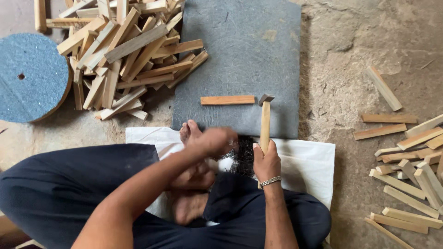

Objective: The person sits on the floor and repeatedly hammers nails into small wooden slats using a hammer. They pick up each slat, position a nail, strike it, and then set the finished piece aside. The process is repeated continuously with multiple slats.

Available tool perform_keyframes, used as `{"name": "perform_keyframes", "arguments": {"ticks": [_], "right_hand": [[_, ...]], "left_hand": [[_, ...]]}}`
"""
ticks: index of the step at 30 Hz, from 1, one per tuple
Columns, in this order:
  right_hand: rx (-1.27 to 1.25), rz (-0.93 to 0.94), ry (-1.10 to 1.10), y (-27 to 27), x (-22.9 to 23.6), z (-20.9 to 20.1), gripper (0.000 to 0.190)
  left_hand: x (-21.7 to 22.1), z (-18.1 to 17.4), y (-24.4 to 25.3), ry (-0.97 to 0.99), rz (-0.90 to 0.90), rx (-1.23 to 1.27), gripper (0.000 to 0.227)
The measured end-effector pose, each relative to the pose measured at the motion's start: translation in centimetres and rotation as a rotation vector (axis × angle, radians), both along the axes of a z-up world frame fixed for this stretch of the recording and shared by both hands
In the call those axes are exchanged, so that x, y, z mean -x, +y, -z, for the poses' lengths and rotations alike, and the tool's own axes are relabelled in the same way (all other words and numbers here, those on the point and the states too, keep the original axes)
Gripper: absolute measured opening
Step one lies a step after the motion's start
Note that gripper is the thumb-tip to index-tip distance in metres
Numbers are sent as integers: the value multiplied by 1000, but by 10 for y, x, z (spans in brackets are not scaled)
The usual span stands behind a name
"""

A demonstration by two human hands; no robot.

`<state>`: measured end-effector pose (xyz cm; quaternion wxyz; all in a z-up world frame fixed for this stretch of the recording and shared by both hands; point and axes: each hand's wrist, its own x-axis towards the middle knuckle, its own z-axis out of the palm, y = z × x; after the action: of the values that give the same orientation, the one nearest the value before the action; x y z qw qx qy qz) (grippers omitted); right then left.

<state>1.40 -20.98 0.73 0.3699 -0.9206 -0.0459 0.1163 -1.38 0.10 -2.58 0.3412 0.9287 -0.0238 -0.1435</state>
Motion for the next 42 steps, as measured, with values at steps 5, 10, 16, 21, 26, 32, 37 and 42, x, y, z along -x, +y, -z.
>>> {"name": "perform_keyframes", "arguments": {"ticks": [5, 10, 16, 21, 26, 32, 37, 42], "right_hand": [[141, -6, 75, 10, -8, 16, 47], [-5, -51, 68, 11, -6, 8, 44], [-8, 4, 76, 0, -1, -6, 44], [-47, 1, 110, 2, -4, -12, 46], [19, 49, 307, 7, -9, -16, 45], [-44, -2, 115, 2, -11, -6, 43], [-54, -6, 86, -3, -14, 0, 41], [-25, 23, 228, -1, -16, -9, 42]], "left_hand": [[25, 44, -22, -74, 201, -136, 22], [33, 63, -18, -218, 190, -134, 10], [33, 46, -17, -123, 75, 5, 12], [35, 32, -21, -313, -167, 354, 8], [11, 22, -25, 29, -786, 1001, 15], [-25, 10, -20, 53, -917, 1316, 17], [-39, 3, -23, -17, -723, 1147, 19], [-53, -14, -14, -84, -486, 553, 28]]}}
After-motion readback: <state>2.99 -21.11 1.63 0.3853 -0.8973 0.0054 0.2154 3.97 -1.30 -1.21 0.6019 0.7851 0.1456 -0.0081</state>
